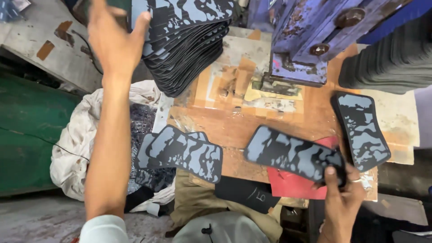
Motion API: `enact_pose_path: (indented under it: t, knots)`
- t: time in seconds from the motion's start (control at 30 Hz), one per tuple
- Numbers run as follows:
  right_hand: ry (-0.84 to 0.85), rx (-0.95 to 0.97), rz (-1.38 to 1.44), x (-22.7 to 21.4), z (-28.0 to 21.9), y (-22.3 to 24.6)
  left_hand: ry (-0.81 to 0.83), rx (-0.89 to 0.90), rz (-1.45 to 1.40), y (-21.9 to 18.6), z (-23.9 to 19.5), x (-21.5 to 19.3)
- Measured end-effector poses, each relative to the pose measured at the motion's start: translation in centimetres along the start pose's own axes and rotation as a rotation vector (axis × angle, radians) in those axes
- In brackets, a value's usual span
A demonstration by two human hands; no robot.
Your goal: Apply adhesive tape and organize camouflage-patterned cutout parts at a workbench.
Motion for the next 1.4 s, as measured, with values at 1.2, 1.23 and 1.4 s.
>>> enact_pose_path:
  t: [1.2, 1.23, 1.4]
  knots:
    - [0.374, -0.362, -0.484, 9.2, -6.3, 5.4, -0.096, -1.544, -0.137, 21.3, -45.7, -24.6]
    - [0.347, -0.277, -0.546, 7.5, -5.3, 4.4, -0.087, -1.555, -0.088, 22.1, -46.5, -24.5]
    - [0.333, -0.274, -0.586, 8.3, -3.4, 2.7, -0.182, -1.320, -0.223, 16.7, -37.7, -23.2]
Point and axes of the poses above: each hand's wrist, its own z-axis towards the middle knuckle, its own x-axis out of the palm, y = z × x, the point moved 8 cm from there along z, towards the middle knuckle, and after that the axes turned 13 degrees about -y, right-handed, at the moved point
